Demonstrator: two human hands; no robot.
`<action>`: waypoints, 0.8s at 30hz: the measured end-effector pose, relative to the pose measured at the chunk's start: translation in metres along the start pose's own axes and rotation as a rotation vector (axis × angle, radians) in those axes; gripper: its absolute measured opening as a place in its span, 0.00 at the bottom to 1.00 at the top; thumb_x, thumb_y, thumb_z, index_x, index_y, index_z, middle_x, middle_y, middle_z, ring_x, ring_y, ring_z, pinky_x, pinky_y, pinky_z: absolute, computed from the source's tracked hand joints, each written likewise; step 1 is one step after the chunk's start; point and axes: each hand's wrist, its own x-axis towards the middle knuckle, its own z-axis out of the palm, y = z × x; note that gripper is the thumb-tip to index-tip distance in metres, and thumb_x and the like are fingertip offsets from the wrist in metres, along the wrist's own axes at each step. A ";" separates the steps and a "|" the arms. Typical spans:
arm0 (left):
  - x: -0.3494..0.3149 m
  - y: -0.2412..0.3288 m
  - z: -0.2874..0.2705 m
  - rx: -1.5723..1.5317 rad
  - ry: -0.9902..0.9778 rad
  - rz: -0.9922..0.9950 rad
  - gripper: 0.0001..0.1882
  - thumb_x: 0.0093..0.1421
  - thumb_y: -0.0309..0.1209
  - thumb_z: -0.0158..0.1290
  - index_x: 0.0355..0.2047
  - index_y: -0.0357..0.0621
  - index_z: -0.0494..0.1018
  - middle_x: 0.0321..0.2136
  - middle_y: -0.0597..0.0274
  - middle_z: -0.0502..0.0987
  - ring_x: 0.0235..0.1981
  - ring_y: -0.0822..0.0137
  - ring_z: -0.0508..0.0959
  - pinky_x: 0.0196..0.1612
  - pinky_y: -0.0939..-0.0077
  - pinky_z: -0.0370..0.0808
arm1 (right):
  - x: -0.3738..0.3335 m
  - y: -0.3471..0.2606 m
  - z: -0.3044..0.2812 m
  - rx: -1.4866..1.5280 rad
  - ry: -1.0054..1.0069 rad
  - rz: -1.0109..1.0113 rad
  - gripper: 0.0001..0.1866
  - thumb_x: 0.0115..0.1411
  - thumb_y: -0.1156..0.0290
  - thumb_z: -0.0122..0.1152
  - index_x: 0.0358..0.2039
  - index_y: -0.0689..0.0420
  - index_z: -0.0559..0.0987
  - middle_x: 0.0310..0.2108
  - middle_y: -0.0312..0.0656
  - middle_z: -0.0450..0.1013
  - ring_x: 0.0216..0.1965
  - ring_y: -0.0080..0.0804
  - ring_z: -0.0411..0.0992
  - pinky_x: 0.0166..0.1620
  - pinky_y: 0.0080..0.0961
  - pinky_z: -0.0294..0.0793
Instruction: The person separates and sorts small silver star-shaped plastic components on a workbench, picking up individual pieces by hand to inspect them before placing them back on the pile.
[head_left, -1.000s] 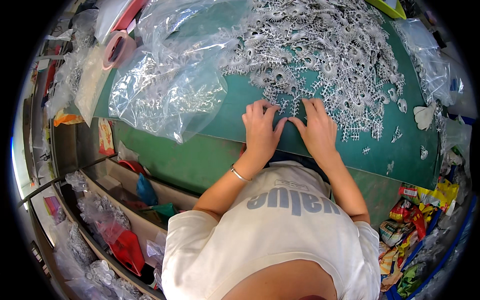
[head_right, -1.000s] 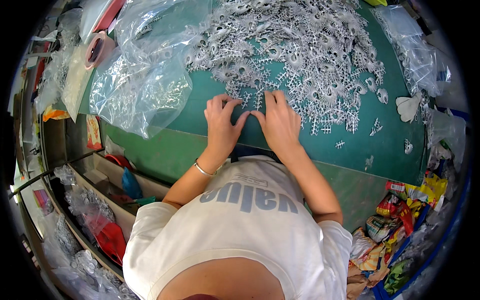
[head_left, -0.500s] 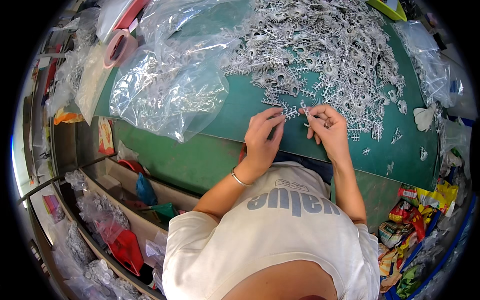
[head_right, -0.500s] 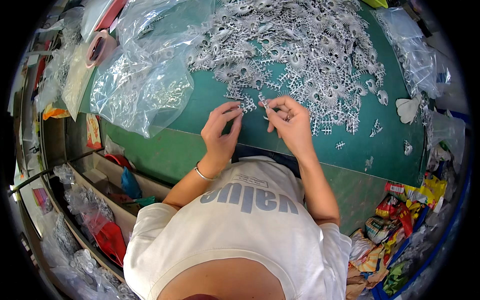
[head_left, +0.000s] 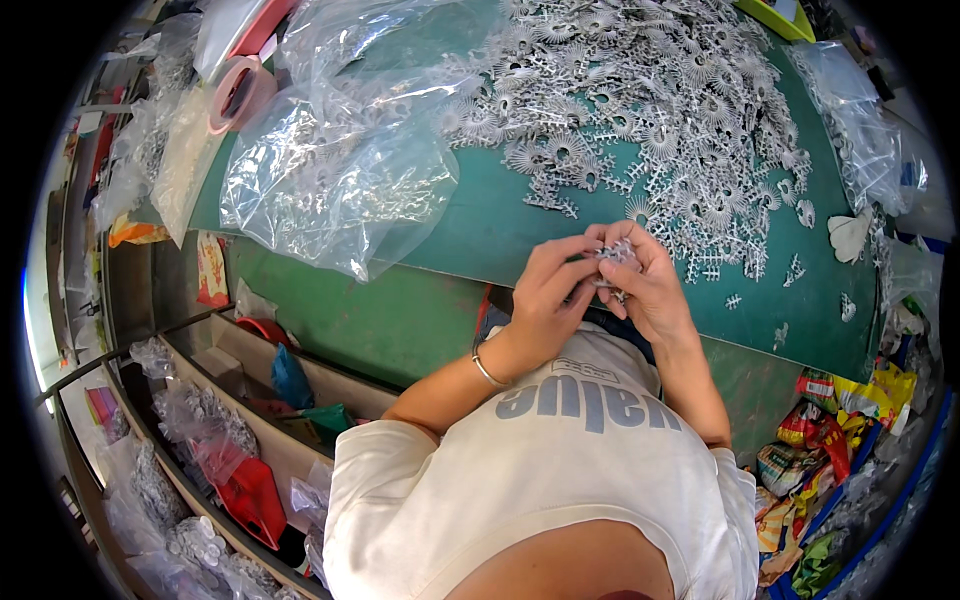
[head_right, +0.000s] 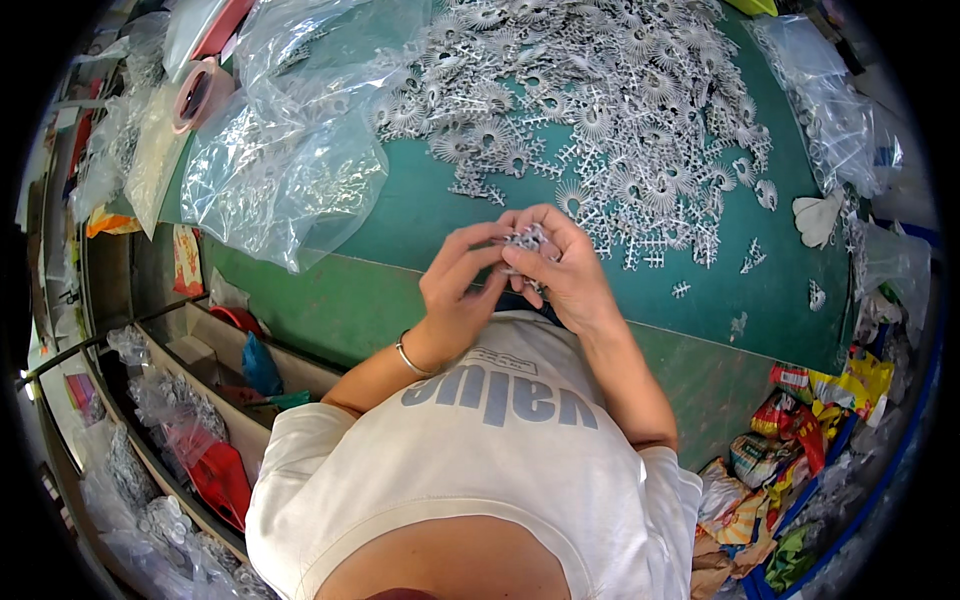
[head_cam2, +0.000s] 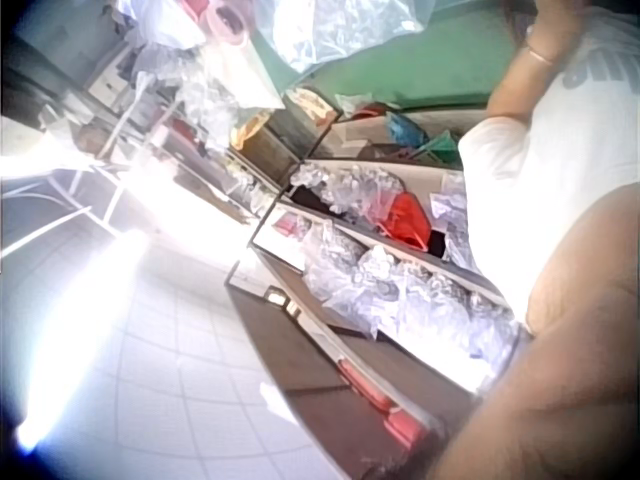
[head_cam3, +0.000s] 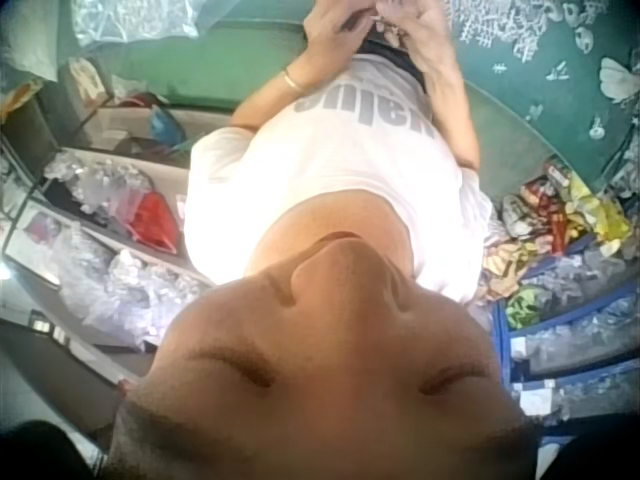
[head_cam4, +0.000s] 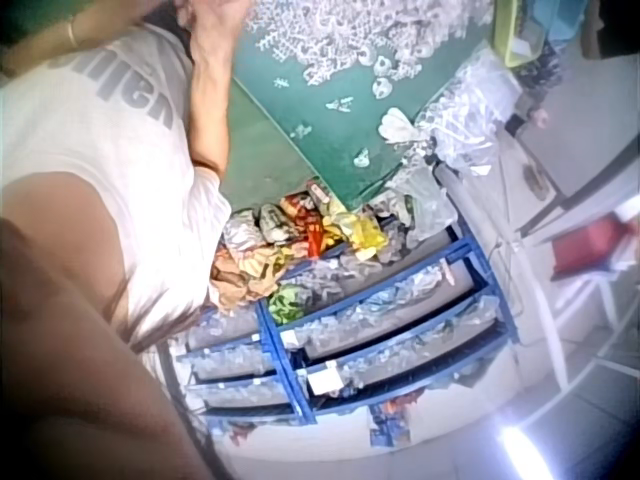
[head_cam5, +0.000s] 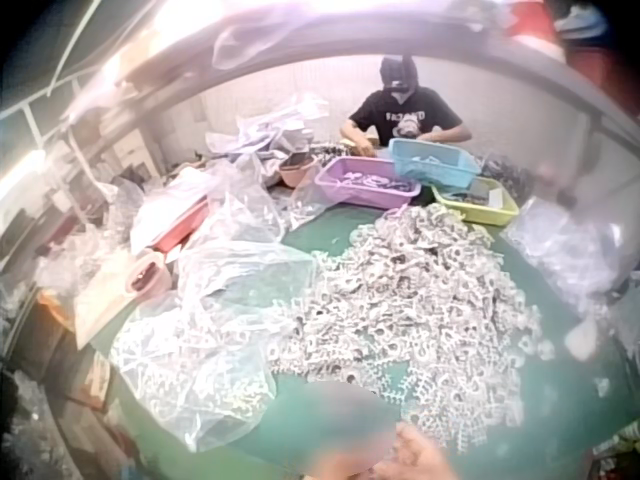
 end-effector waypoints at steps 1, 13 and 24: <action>0.001 0.002 -0.001 -0.006 -0.030 0.027 0.14 0.41 0.14 0.57 0.31 0.39 0.73 0.36 0.56 0.73 0.35 0.58 0.73 0.38 0.70 0.70 | 0.000 0.003 -0.005 0.019 0.014 0.014 0.10 0.55 0.76 0.56 0.36 0.58 0.68 0.29 0.36 0.68 0.22 0.19 0.68 0.14 0.09 0.62; 0.021 -0.062 -0.020 0.364 -0.071 -0.117 0.14 0.43 0.16 0.57 0.32 0.37 0.71 0.32 0.53 0.72 0.36 0.54 0.72 0.40 0.67 0.69 | 0.011 -0.003 -0.035 0.615 0.021 0.142 0.13 0.61 0.63 0.48 0.22 0.55 0.67 0.27 0.37 0.64 0.27 0.27 0.66 0.19 0.16 0.61; 0.021 -0.032 -0.034 0.078 -0.129 0.056 0.10 0.43 0.14 0.55 0.28 0.37 0.72 0.31 0.56 0.72 0.30 0.59 0.74 0.32 0.73 0.72 | 0.021 -0.002 -0.001 -0.491 0.085 -0.064 0.11 0.56 0.72 0.57 0.40 0.60 0.76 0.23 0.32 0.66 0.16 0.14 0.60 0.15 0.11 0.57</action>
